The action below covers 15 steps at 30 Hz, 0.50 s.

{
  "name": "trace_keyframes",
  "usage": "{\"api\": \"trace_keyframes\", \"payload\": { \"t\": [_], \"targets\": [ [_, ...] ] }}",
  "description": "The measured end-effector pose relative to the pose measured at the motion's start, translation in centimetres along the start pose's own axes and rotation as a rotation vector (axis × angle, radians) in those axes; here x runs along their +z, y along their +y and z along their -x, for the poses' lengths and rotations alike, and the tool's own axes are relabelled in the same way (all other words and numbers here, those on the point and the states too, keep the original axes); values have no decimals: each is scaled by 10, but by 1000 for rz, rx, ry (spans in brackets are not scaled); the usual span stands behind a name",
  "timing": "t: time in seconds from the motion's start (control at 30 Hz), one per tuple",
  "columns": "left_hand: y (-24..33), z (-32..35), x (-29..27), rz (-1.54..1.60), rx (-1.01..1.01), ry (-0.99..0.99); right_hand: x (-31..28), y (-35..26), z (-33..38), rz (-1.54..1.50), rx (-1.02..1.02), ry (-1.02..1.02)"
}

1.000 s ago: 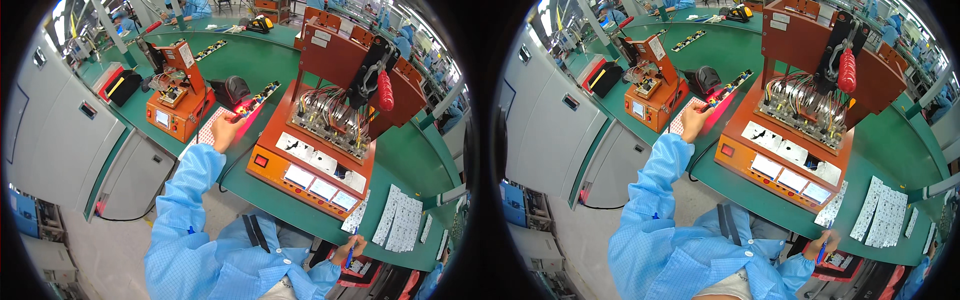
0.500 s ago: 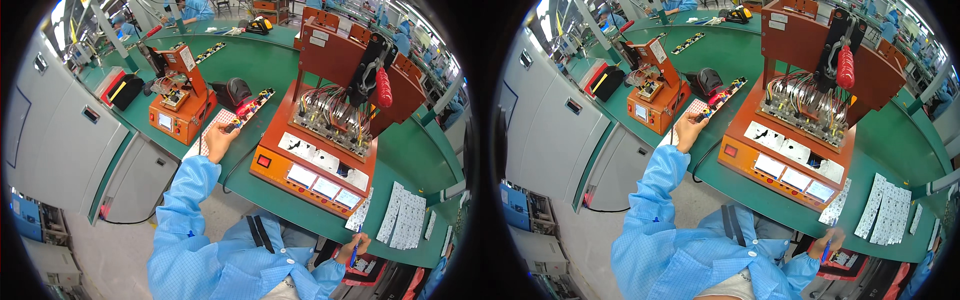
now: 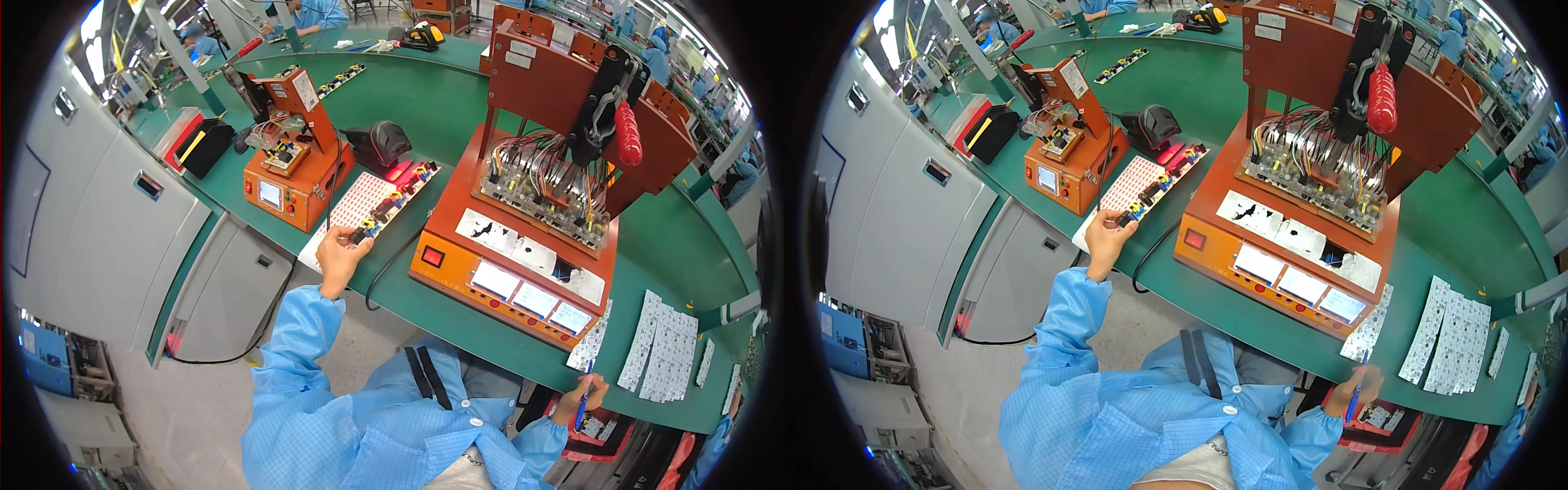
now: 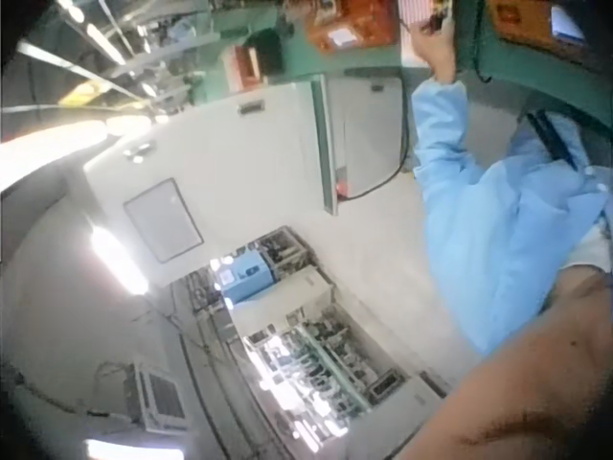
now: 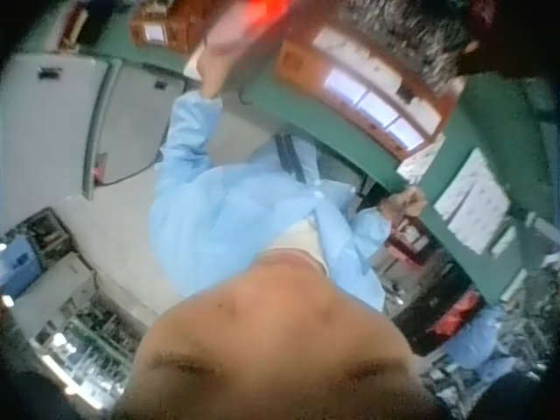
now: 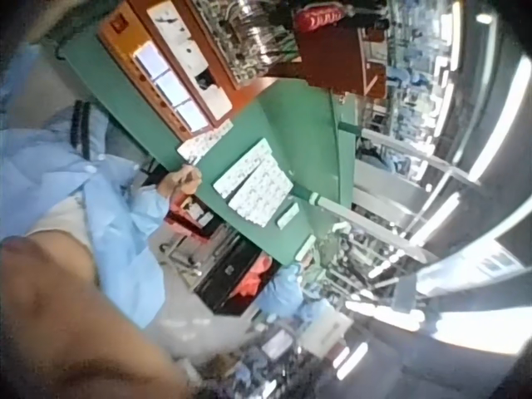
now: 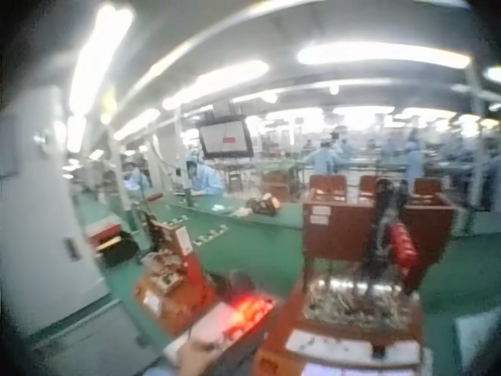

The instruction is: Testing printed circuit boards using a test fixture and marking them with a pen.

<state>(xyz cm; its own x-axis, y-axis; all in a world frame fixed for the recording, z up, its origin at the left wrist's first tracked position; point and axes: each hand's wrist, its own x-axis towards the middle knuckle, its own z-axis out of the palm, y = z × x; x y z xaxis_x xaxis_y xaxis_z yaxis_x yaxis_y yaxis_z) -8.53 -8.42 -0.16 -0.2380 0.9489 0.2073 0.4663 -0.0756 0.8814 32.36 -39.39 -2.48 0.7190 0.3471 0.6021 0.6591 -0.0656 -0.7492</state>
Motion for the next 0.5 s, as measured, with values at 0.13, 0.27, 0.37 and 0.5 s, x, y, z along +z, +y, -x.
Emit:
{"api": "trace_keyframes", "payload": {
  "t": [0.13, 0.27, 0.37, 0.5],
  "targets": [
    [5, 12, -9, 46, 22, 14, -1, 9, 1, -39, -34, 2],
    [-4, 12, -16, -10, -5, 42, -2, 8, 1, -30, -55, -10],
    [-15, 7, -19, 49, -39, 39, 0, 13, 2, -72, -76, 3],
    [-2, 7, -21, 27, -103, 25, -3, 13, 2, -52, -79, 7]
  ]
}}
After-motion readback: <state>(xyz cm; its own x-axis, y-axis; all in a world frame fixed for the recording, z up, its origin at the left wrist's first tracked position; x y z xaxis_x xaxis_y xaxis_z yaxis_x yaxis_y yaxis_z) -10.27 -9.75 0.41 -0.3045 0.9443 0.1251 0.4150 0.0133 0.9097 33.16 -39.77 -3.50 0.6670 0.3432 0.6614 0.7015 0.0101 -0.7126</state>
